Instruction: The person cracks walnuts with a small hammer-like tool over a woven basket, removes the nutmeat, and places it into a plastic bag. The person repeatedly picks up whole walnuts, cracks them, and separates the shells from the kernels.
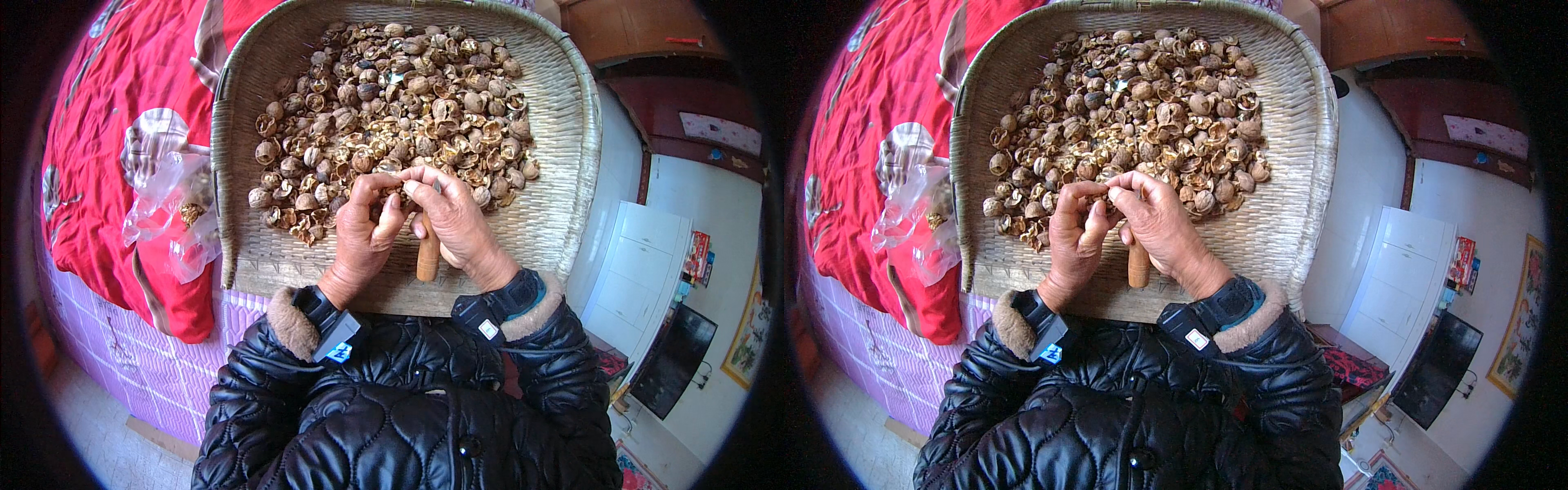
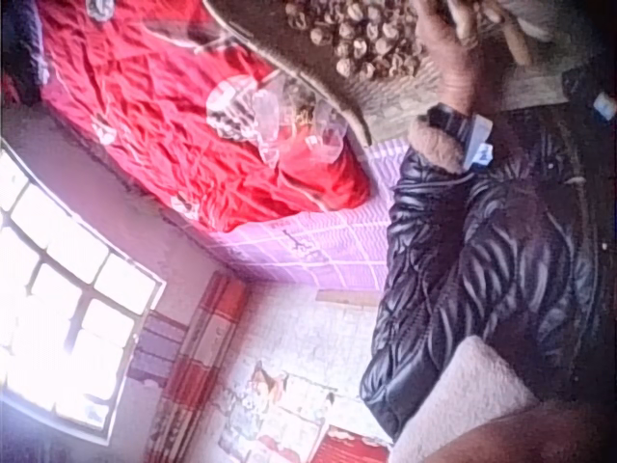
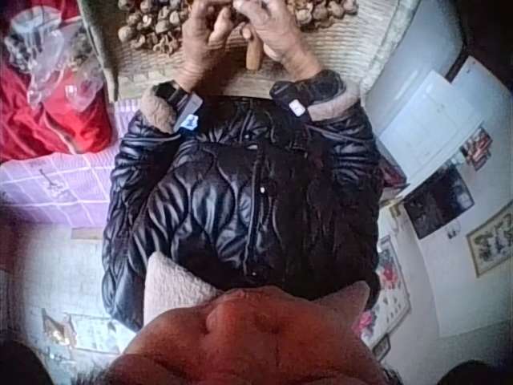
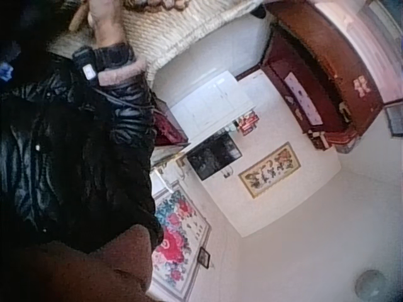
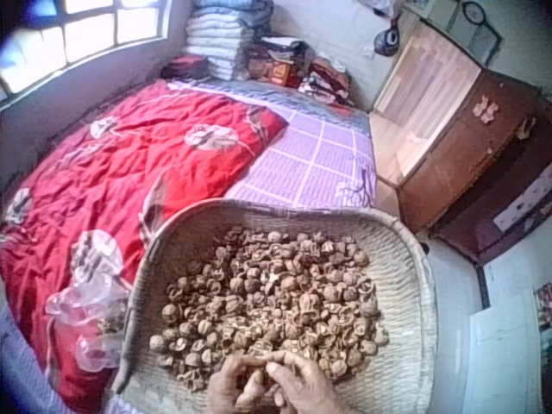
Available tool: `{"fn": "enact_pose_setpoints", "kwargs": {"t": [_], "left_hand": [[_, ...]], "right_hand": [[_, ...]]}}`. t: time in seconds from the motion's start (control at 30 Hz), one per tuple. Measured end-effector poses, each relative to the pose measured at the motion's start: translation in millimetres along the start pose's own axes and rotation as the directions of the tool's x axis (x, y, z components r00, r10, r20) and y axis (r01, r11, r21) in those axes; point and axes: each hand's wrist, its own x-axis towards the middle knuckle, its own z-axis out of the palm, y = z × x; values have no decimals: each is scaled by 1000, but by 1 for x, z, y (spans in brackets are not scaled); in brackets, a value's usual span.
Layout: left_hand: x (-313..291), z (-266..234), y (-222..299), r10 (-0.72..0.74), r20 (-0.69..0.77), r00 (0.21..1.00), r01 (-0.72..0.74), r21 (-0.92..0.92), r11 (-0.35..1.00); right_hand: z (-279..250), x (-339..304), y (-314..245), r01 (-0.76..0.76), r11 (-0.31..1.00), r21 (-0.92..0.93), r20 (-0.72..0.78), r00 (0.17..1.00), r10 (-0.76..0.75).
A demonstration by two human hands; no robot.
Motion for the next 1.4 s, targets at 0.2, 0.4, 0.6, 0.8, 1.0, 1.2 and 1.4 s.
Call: {"fn": "enact_pose_setpoints", "kwargs": {"t": [0.2,0.4,0.6,0.8,1.0,1.2,1.4], "left_hand": [[2,-2,3,155,17,988,-155,140,978],[4,5,19,-153,-27,988,135,-329,935],[12,-9,23,-405,149,902,421,-510,750],[12,-14,25,-463,301,834,550,-529,646],[11,-12,25,-440,384,812,582,-473,661],[9,-15,21,-450,434,780,625,-516,586],[14,-18,19,-388,473,791,609,-559,562]], "right_hand": [[1,0,2,12,1000,28,11,1000,-12],[-1,3,7,51,992,114,-8,999,-51],[-14,-1,-1,73,997,-35,-61,995,-75],[-22,-7,-19,261,469,-844,50,908,-415],[-9,-8,-22,446,493,-747,207,861,-464],[-14,-5,-19,206,871,-447,7,974,-227],[-19,-11,-21,125,946,-299,-55,988,-148]]}}
